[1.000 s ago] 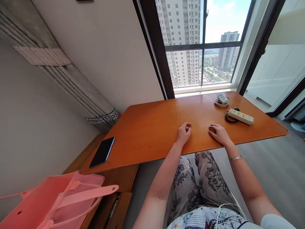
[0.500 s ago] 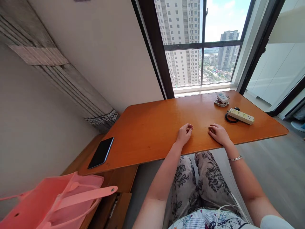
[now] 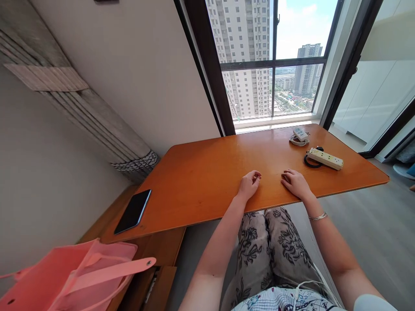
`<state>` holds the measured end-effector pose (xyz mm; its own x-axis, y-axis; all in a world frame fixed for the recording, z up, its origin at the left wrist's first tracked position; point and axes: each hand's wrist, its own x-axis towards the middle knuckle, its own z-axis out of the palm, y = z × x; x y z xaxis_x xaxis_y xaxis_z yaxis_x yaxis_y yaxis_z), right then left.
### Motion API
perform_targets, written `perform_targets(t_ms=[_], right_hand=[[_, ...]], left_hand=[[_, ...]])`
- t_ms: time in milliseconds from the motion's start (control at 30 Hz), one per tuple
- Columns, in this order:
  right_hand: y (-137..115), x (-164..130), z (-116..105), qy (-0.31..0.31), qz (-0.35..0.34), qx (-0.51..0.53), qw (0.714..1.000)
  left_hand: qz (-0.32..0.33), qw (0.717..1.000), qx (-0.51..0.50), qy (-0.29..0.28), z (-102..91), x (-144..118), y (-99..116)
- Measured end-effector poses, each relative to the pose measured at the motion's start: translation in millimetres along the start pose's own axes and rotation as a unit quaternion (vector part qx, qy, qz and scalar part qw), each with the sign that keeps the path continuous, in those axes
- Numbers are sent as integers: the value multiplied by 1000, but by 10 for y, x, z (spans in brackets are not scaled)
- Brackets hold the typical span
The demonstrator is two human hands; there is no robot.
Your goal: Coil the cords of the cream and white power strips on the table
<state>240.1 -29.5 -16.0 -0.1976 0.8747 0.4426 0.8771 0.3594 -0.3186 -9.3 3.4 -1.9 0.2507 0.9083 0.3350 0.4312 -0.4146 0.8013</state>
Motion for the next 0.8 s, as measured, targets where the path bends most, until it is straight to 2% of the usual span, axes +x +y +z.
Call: perform_targets(t_ms=[800], right_hand=[[-24,-20,3,7,-5,-19,1000]], left_hand=[[22,996,74,-38,-20,-74,109]])
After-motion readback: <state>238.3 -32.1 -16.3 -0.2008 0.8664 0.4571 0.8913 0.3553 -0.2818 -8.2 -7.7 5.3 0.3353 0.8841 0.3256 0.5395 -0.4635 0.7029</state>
